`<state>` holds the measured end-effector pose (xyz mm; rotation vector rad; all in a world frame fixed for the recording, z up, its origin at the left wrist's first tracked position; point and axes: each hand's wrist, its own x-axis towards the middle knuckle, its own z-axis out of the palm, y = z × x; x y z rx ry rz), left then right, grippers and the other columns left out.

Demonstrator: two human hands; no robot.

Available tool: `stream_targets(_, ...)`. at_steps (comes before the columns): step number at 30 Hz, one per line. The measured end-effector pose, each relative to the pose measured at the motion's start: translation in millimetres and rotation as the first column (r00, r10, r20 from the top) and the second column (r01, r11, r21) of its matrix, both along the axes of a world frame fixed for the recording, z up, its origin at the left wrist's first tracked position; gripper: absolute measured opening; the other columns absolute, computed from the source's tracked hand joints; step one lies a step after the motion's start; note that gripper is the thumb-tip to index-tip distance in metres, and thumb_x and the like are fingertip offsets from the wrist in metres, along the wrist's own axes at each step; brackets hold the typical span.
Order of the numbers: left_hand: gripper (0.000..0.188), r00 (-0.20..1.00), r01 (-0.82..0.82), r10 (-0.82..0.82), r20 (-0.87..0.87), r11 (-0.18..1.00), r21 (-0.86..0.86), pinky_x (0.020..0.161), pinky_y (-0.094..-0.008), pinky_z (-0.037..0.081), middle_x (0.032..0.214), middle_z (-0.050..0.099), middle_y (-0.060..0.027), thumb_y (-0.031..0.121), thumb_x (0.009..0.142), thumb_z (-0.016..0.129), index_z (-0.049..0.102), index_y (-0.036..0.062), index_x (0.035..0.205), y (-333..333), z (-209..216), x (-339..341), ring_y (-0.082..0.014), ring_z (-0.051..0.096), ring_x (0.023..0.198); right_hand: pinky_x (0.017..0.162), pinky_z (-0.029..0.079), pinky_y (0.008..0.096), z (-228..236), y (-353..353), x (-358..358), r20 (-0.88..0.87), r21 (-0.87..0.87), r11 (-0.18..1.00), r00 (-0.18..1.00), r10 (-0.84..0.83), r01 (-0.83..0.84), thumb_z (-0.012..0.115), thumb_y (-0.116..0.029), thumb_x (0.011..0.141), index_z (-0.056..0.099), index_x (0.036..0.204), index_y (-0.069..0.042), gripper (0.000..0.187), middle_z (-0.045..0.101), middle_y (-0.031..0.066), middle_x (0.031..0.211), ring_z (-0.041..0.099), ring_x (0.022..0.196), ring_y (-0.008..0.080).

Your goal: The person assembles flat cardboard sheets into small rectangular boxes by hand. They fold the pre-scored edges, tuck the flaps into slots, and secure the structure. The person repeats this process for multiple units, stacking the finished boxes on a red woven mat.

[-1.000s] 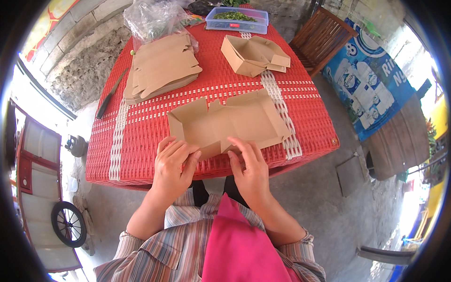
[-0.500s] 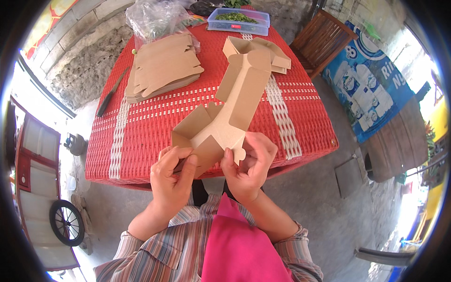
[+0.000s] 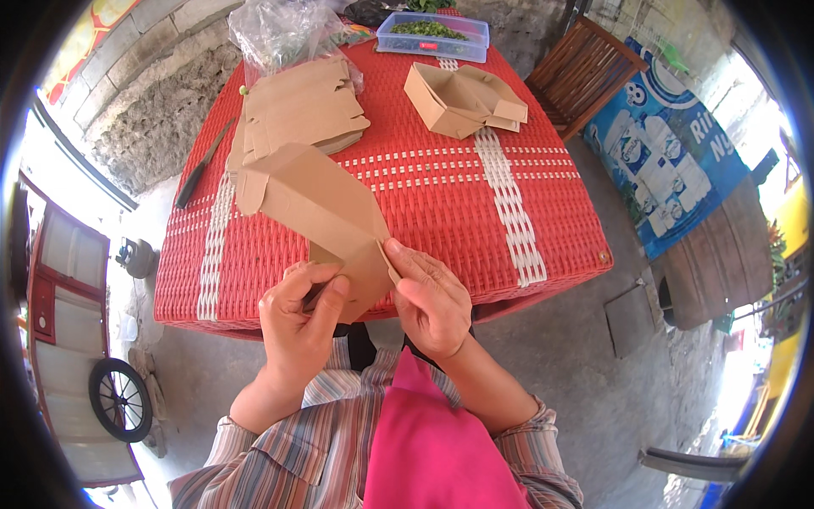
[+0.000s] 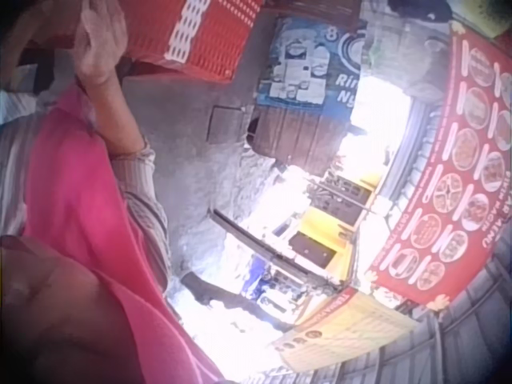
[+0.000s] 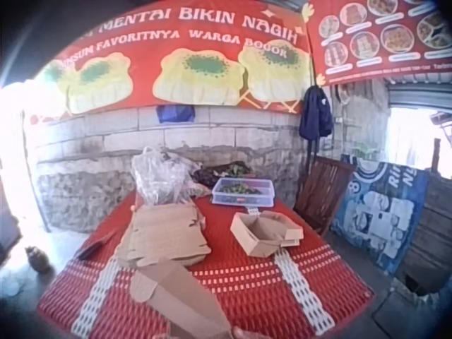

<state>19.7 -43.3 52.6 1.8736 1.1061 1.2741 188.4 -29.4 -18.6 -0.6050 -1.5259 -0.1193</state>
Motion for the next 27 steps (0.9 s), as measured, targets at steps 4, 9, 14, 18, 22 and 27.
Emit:
stream_targets(4,0.007,1.0,0.001,0.0,-0.023,1.0,0.025,0.063,-0.0265,0.039,0.072,0.056,-0.0063,-0.002,0.087,0.064,0.064,-0.0061,0.092,1.0,1.1,-0.5,-0.0131,0.048,0.068,0.076,0.06,0.0399,11.1,-2.2,0.5,0.15,0.038,0.989,0.978,-0.146,0.142,0.067,0.007,0.082,0.062,0.116,-0.003,0.035,0.065,0.0297,0.113,0.07,0.094,0.0379)
stream_targets(9,0.004,1.0,-0.003,0.003,-0.01,0.999,0.038,0.076,-0.0324,0.038,0.066,0.059,-0.0069,0.003,0.086,0.068,0.066,0.0023,0.089,1.9,-0.3,0.6,-0.0194,0.052,0.061,0.073,0.06,0.0367,8.8,-4.0,2.8,0.175,0.032,0.983,0.968,-0.181,0.178,0.07,0.002,0.075,0.07,0.104,-0.003,0.029,0.065,0.0264,0.114,0.07,0.094,0.0353)
stream_targets(14,0.003,1.0,0.017,-0.018,0.016,0.998,0.068,0.079,-0.033,0.038,0.067,0.06,-0.0067,0.003,0.087,0.067,0.065,0.0024,0.089,2.7,-5.2,2.1,-0.0197,0.054,0.062,0.074,0.059,0.036,8.8,-4.1,1.5,0.181,0.034,0.975,0.958,-0.222,0.219,0.07,0.001,0.076,0.072,0.1,-0.001,0.024,0.063,0.0258,0.118,0.068,0.096,0.0343)
stream_targets(18,0.005,0.999,0.036,-0.036,-0.003,0.998,0.052,0.072,-0.0302,0.04,0.073,0.058,-0.0072,-0.001,0.088,0.065,0.064,-0.0036,0.092,1.0,-4.2,0.0,-0.0174,0.051,0.071,0.075,0.059,0.036,10.6,-3.1,0.8,0.198,0.029,0.972,0.952,-0.234,0.233,0.068,0.002,0.076,0.072,0.1,0.0,0.024,0.062,0.0257,0.119,0.068,0.097,0.0347)
stream_targets(22,0.005,1.0,0.026,-0.027,0.004,0.991,0.132,0.08,-0.0346,0.04,0.071,0.06,-0.0083,0.002,0.088,0.064,0.066,0.0014,0.093,4.1,-8.3,3.0,-0.0236,0.056,0.065,0.083,0.057,0.0391,12.0,-6.5,-1.1,0.176,-0.052,0.986,0.973,-0.147,0.158,0.063,0.007,0.08,0.07,0.104,0.003,0.026,0.061,0.0275,0.122,0.066,0.105,0.0382)
stream_targets(27,0.013,0.999,0.01,-0.004,-0.032,0.986,0.164,0.085,-0.036,0.04,0.079,0.064,-0.0098,0.004,0.09,0.062,0.066,0.0013,0.102,4.5,-10.8,3.9,-0.0232,0.061,0.073,0.097,0.052,0.0398,11.3,-18.0,-6.1,0.056,-0.217,0.976,0.998,0.016,-0.003,0.053,0.01,0.087,0.064,0.118,0.005,0.033,0.058,0.0292,0.128,0.061,0.115,0.0415)
